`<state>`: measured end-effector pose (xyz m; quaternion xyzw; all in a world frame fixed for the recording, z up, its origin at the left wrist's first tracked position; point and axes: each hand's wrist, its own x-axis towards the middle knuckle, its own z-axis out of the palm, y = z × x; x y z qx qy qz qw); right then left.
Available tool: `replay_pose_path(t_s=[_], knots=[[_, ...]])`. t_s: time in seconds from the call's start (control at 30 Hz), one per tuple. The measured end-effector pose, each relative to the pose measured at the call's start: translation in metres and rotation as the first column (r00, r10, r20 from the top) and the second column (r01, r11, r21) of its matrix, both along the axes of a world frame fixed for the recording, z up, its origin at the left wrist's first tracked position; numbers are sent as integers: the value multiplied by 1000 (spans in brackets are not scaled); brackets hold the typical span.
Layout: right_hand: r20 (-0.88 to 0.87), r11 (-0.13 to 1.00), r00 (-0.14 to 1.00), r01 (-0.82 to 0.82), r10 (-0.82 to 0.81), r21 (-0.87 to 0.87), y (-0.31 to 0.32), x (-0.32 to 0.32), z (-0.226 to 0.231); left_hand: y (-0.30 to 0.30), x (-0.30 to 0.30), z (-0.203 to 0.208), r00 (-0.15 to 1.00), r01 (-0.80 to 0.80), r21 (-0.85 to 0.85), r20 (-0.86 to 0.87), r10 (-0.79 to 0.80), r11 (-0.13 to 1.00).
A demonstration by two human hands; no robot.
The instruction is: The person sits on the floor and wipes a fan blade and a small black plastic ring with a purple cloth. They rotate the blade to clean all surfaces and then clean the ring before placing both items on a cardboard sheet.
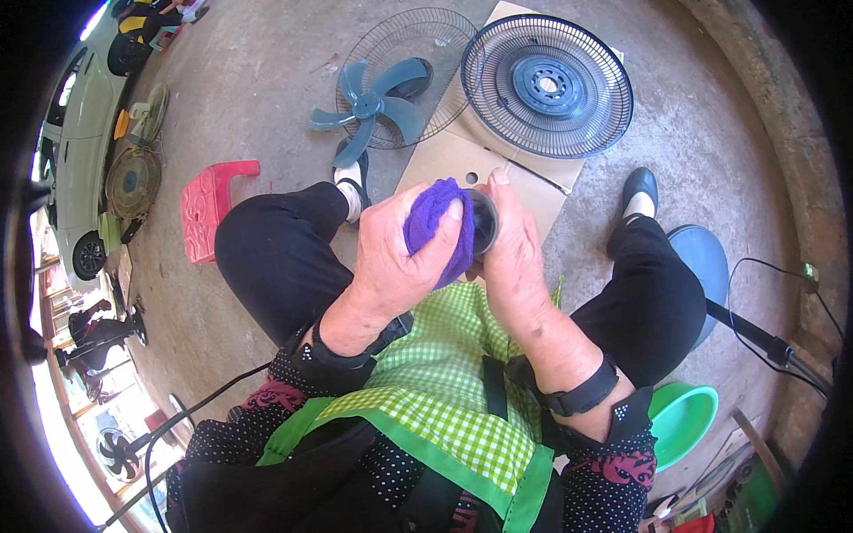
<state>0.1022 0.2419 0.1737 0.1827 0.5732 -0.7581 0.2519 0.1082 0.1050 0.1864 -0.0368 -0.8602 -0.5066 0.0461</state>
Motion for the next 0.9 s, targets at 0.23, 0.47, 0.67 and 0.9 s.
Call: replay_pose_path(t_s=[0.23,0.47,0.67,0.9], knots=[[406,858,896,57,182,-511,16,-13,2,-21,0,17,955,102,343,230,-189,934],[394,842,862,-68,320,-535,8,-17,5,-38,-12,22,971,-190,876,234,-46,444],[277,935,926,-164,256,-315,5,-9,0,-30,-10,13,949,280,400,25,-316,873],[305,980,932,-180,197,-83,-4,1,-9,-21,-16,3,916,388,-5,116,-385,922]])
